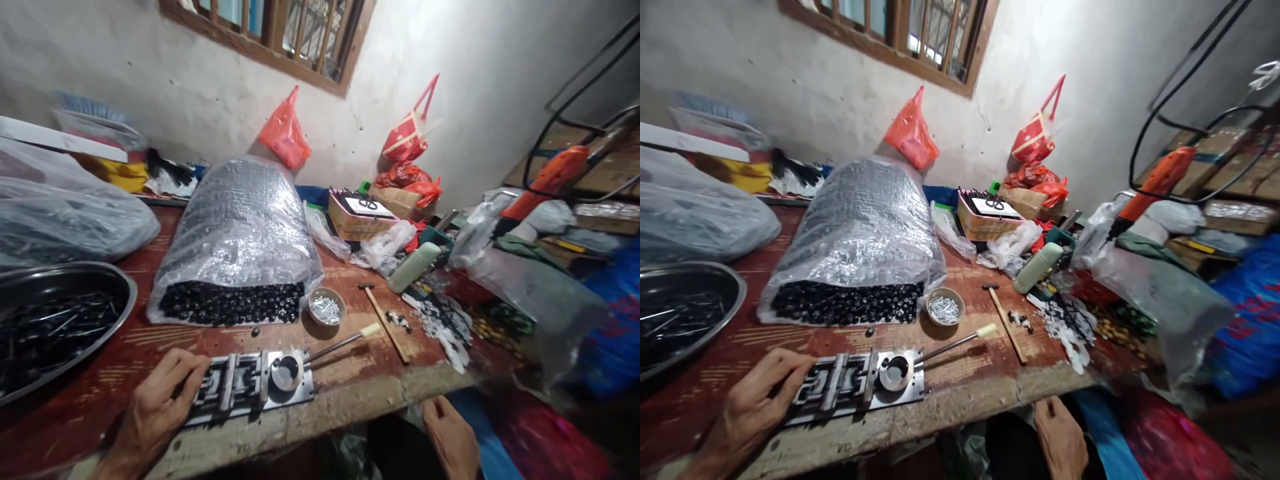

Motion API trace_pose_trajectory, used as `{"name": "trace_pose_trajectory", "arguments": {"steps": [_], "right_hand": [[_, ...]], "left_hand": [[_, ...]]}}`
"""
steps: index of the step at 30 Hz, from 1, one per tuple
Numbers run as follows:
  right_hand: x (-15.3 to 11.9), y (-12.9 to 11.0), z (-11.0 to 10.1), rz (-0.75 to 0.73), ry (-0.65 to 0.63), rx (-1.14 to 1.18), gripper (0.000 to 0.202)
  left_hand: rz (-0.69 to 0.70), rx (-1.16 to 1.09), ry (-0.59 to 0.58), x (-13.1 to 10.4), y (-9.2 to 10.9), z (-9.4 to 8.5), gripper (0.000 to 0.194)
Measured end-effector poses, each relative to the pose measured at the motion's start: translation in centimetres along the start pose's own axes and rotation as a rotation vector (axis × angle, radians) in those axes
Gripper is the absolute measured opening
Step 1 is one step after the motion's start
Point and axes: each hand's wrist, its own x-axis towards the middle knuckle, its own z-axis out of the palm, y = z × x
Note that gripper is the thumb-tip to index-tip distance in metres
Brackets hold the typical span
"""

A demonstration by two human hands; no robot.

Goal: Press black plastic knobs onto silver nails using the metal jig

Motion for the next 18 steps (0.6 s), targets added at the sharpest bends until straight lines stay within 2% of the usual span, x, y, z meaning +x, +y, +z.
{"name": "trace_pose_trajectory", "arguments": {"steps": [3, 6, 9, 12, 15, 18], "right_hand": [[-1.2, -1.4, 0.7, 0.056, 0.168, 0.225, 0.031], [-2.4, -5.5, 1.1, -0.15, 0.269, 0.484, 0.026], [-3.3, -11.5, 0.5, -0.504, 0.177, 0.609, 0.028], [-3.7, -18.0, -0.5, -0.774, 0.029, 0.579, 0.028], [-3.4, -24.0, -0.8, -0.895, -0.115, 0.358, 0.024], [-2.5, -28.9, 0.2, -0.888, -0.173, 0.074, 0.02]], "left_hand": [[0.009, -0.068, -0.067, -0.3, 0.1, 0.2, 0.018], [-0.003, -0.083, -0.058, -0.3, 0.2, 0.1, 0.016], [-0.011, -0.072, -0.047, -0.2, 0.3, 0.1, 0.016], [-0.019, -0.069, -0.052, -0.2, 0.4, 0.2, 0.017], [-0.016, -0.067, -0.052, -0.3, 0.4, 0.3, 0.018], [-0.032, -0.058, -0.056, -0.4, 0.4, 0.3, 0.019]]}}
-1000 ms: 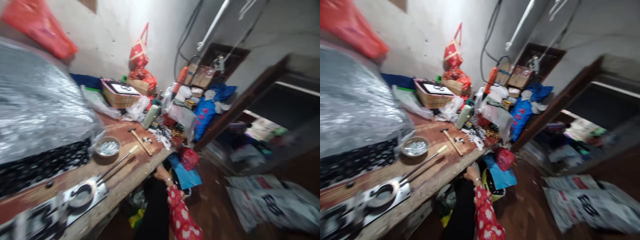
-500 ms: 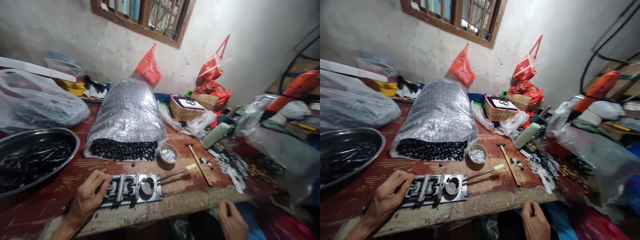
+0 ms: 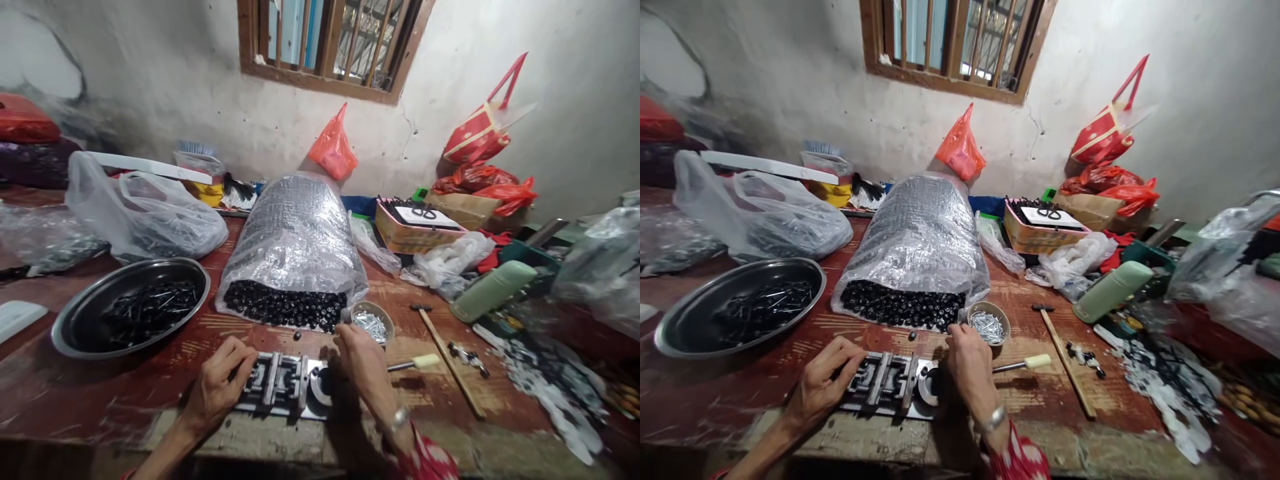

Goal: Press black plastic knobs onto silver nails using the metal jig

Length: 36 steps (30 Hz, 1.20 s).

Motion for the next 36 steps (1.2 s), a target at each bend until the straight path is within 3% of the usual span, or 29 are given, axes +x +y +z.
{"name": "trace_pose_trajectory", "arguments": {"steps": [3, 6, 20, 25, 29, 33, 36], "right_hand": [[3.0, -0.8, 1.5, 0.017, -0.042, -0.043, 0.013], [4.1, -0.7, 2.7, 0.013, -0.061, -0.047, 0.011], [3.5, 0.1, 3.7, -0.033, -0.005, 0.085, 0.011], [2.5, 0.7, 3.1, -0.095, 0.011, 0.154, 0.014], [1.6, 2.6, 1.6, -0.115, 0.07, 0.183, 0.022], [1.6, 6.1, -0.4, -0.012, 0.164, 0.159, 0.027], [2.2, 8.1, -1.0, 0.059, 0.16, 0.118, 0.027]], "left_hand": [[-0.023, -0.009, -0.012, 0.0, 0.1, 0.0, 0.019], [-0.026, -0.018, -0.008, 0.1, 0.1, -0.1, 0.018], [-0.025, -0.066, 0.008, 0.4, 0.4, -0.5, 0.018], [-0.021, -0.069, 0.008, 0.3, 0.4, -0.5, 0.017], [-0.003, -0.063, 0.001, 0.2, 0.1, -0.4, 0.014], [0.024, -0.05, 0.004, 0.0, -0.2, -0.2, 0.013], [0.028, -0.031, 0.008, 0.0, -0.3, -0.1, 0.012]]}}
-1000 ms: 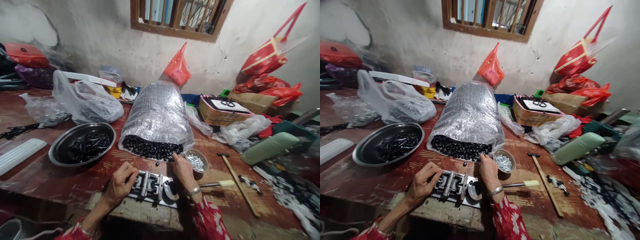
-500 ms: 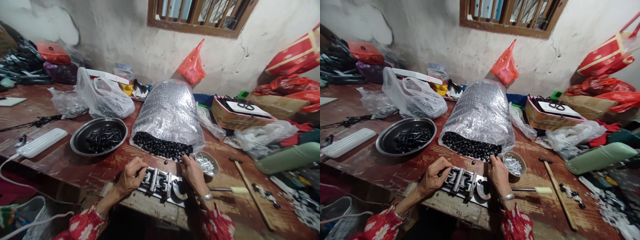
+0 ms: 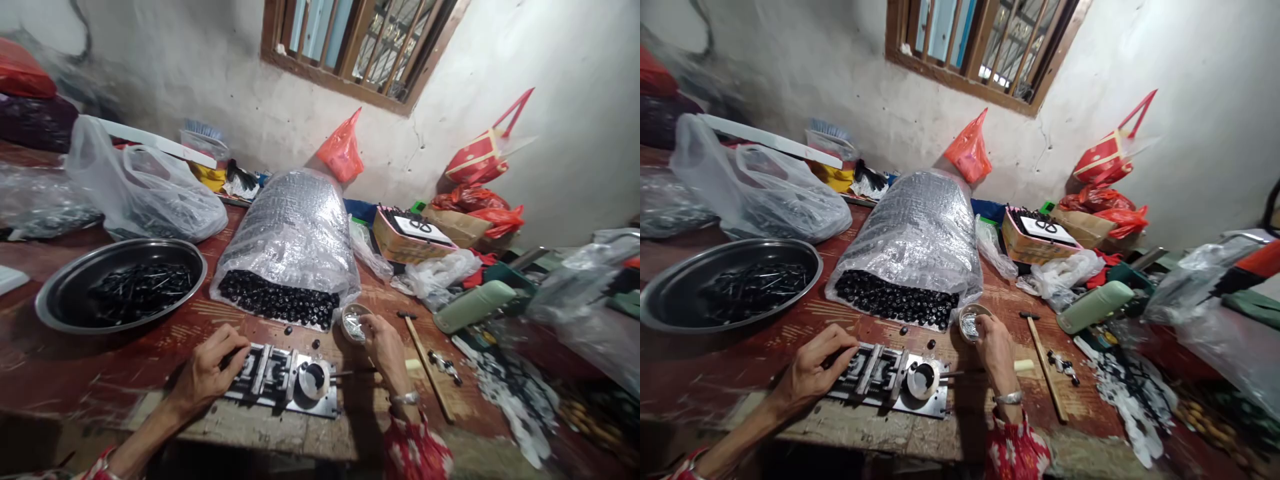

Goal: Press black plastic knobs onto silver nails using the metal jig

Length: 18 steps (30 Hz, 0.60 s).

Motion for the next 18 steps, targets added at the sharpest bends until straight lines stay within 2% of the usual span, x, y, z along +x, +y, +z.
{"name": "trace_pose_trajectory", "arguments": {"steps": [3, 10, 18], "right_hand": [[1.1, 0.6, 0.7, 0.0, -0.059, -0.031, 0.026], [3.9, -0.2, 2.9, -0.017, -0.171, -0.064, 0.025], [3.1, 0.8, 3.0, -0.01, -0.197, -0.117, 0.022]], "left_hand": [[0.008, 0.012, 0.001, 0.0, -0.1, 0.1, 0.011], [0.031, 0.018, 0.023, 0.0, 0.0, 0.0, 0.011], [0.031, 0.027, 0.028, -0.1, -0.1, 0.1, 0.012]]}}
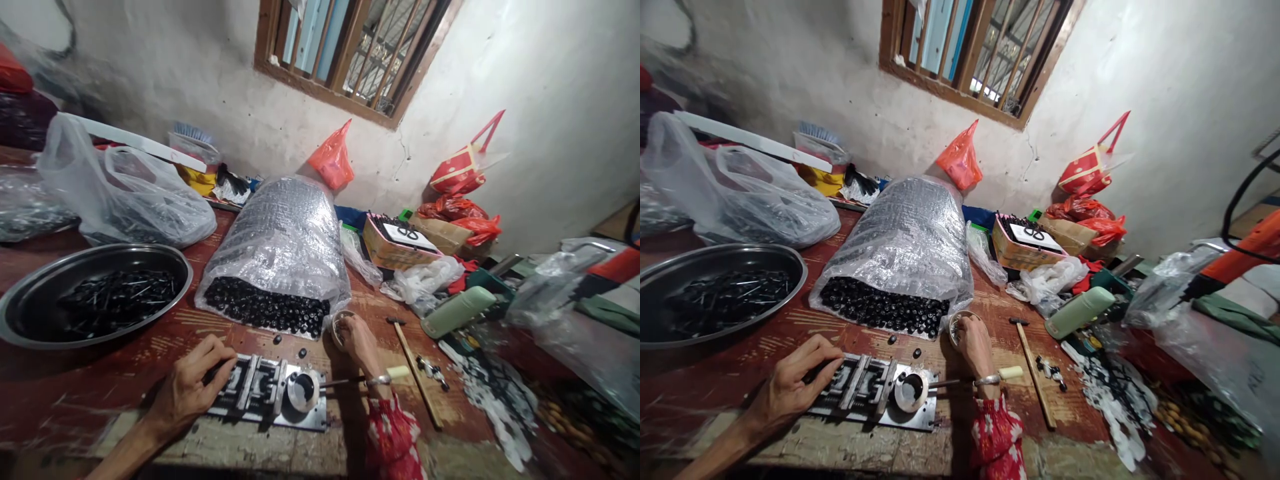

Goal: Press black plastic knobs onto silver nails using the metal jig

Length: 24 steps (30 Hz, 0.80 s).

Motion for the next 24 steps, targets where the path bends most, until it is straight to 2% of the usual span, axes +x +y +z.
{"name": "trace_pose_trajectory", "arguments": {"steps": [7, 9, 17, 24], "right_hand": [[0.9, 0.0, -0.6, 0.01, -0.043, -0.017, 0.013], [1.0, 0.0, -0.7, 0.009, -0.043, -0.009, 0.017], [-1.0, 0.5, -1.7, 0.049, 0.013, -0.037, 0.016], [-1.2, 0.3, -1.8, 0.089, -0.021, -0.122, 0.02]], "left_hand": [[0.01, -0.007, -0.001, 0.1, -0.1, 0.1, 0.012], [0.013, -0.008, 0.004, 0.0, -0.2, 0.2, 0.012], [0.001, -0.012, 0.003, -0.3, -0.5, 0.5, 0.012], [0.007, -0.02, 0.007, 0.0, -0.2, 0.2, 0.012]]}}
